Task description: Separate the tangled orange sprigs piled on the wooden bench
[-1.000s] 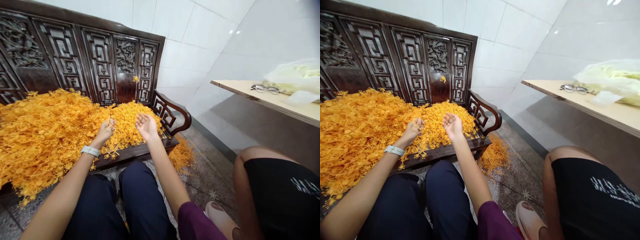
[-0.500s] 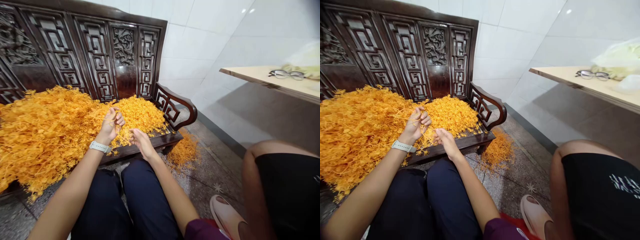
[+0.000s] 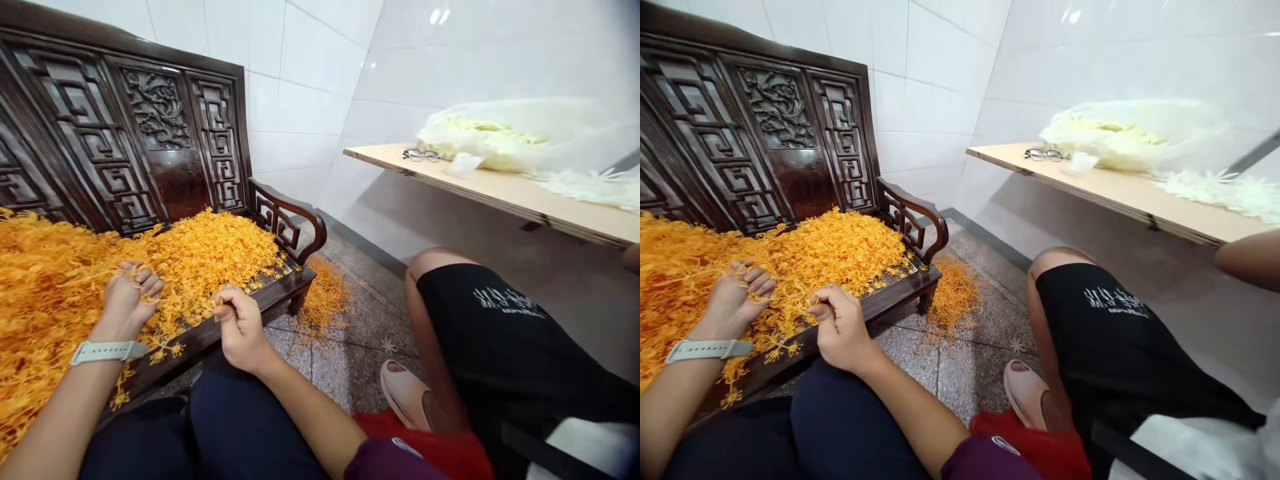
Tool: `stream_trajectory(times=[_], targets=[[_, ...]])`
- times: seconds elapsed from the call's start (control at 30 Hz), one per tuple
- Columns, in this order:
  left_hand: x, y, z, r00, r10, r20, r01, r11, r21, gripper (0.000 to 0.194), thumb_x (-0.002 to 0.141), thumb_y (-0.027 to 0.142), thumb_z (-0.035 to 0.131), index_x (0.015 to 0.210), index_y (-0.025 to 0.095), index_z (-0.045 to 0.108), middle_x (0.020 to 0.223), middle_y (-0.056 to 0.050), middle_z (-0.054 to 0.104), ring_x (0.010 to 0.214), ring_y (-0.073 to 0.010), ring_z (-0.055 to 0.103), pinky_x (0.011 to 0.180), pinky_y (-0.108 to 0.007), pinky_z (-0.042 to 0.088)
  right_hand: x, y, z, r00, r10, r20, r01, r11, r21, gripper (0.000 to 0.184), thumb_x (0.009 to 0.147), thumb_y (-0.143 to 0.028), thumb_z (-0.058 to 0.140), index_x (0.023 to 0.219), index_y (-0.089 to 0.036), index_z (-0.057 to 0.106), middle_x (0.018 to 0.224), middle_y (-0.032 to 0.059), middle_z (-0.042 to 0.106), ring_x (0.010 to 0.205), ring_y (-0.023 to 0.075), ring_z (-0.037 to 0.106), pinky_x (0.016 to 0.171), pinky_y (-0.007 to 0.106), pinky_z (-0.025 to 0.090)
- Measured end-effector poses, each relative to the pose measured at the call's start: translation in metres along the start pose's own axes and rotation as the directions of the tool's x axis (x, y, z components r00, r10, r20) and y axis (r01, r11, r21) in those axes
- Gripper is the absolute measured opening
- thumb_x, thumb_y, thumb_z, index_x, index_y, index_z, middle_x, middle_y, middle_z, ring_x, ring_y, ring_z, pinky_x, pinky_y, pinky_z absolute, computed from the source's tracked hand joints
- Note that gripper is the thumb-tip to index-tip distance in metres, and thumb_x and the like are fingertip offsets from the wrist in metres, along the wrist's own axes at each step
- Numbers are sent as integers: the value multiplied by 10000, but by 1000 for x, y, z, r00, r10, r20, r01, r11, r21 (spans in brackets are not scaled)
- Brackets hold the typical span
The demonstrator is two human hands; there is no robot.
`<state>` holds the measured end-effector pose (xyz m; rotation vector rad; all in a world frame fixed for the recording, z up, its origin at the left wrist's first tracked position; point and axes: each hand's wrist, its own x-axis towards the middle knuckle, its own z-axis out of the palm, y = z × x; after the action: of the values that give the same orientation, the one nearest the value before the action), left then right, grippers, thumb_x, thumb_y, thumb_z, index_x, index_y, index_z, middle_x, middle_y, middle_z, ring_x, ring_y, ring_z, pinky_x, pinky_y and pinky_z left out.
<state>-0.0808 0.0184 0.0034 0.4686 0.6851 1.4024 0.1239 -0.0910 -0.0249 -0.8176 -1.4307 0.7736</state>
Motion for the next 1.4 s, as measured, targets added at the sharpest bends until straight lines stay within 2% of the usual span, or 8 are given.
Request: stream_trajectory(times=[0.23, 0.4, 0.43, 0.53, 0.6, 0.93, 1.23, 1.4], targets=[[-10, -2, -7, 993, 96, -61, -93, 995, 48, 395, 1125, 214, 330, 778, 187, 515, 493, 56, 357, 352, -72, 260, 350, -203, 220, 5, -59, -37, 924, 35, 381, -199, 894, 402, 166, 869, -366, 797, 902, -234, 701, 804, 14, 672, 680, 139, 614, 656, 269, 527], [-18, -6, -4, 994, 87, -67, -79, 991, 108, 312, 1117, 211, 382, 845, 180, 531, 553, 60, 380, 358, -70, 269, 370, -199, 222, 43, -72, -75, 420, -553, 720, -53, 777, 627, 213, 777, -413, 894, 820, -265, 748, 731, 28, 703, 675, 139, 685, 650, 246, 550], [-19, -6, -4, 993, 86, -81, -76, 990, 116, 290, 1110, 204, 398, 852, 182, 527, 560, 63, 379, 359, -71, 268, 371, -200, 221, 57, -67, -76, 463, -529, 712, -55, 784, 618, 282, 758, -501, 888, 770, -267, 730, 684, 24, 677, 653, 143, 675, 628, 252, 547], [-22, -7, -3, 990, 89, -109, -75, 989, 126, 235, 1089, 198, 450, 862, 185, 514, 575, 72, 370, 365, -67, 260, 379, -197, 212, 104, -43, -60, 870, -104, 483, -152, 874, 462, 436, 787, -665, 777, 717, -255, 644, 659, 20, 601, 644, 161, 621, 601, 303, 538], [-24, -7, -2, 990, 85, -112, -70, 988, 136, 244, 1097, 230, 440, 866, 189, 507, 578, 75, 367, 367, -68, 251, 380, -197, 206, 128, -26, -40, 951, 107, 288, -230, 871, 434, 409, 883, -623, 651, 753, -240, 588, 709, 27, 572, 667, 164, 587, 627, 334, 544], [-25, -7, -4, 974, 182, -133, -157, 971, 179, 278, 1089, 371, 527, 868, 209, 479, 564, 79, 386, 390, -63, 262, 410, -202, 196, 77, 29, 9, 718, 690, -94, -418, 535, 734, 160, 769, -187, 633, 902, -215, 547, 819, -8, 619, 750, 128, 647, 730, 260, 548], [-22, -14, 1, 970, 238, -40, -227, 957, 182, 329, 1065, 477, 565, 872, 216, 512, 566, 64, 388, 404, -69, 239, 418, -223, 206, 43, 45, 22, 860, 317, 399, -370, 927, 62, 367, 853, -537, 769, 859, -177, 700, 764, -8, 638, 678, 116, 530, 629, 253, 413], [-19, -12, -2, 986, 153, -62, -152, 988, 21, 329, 1095, 441, 509, 862, 210, 529, 568, 57, 390, 414, -71, 319, 423, -197, 270, 38, 48, 19, 911, 220, 349, -237, 971, 8, 406, 902, -577, 730, 880, -179, 654, 762, -9, 594, 669, 117, 497, 640, 268, 397]])
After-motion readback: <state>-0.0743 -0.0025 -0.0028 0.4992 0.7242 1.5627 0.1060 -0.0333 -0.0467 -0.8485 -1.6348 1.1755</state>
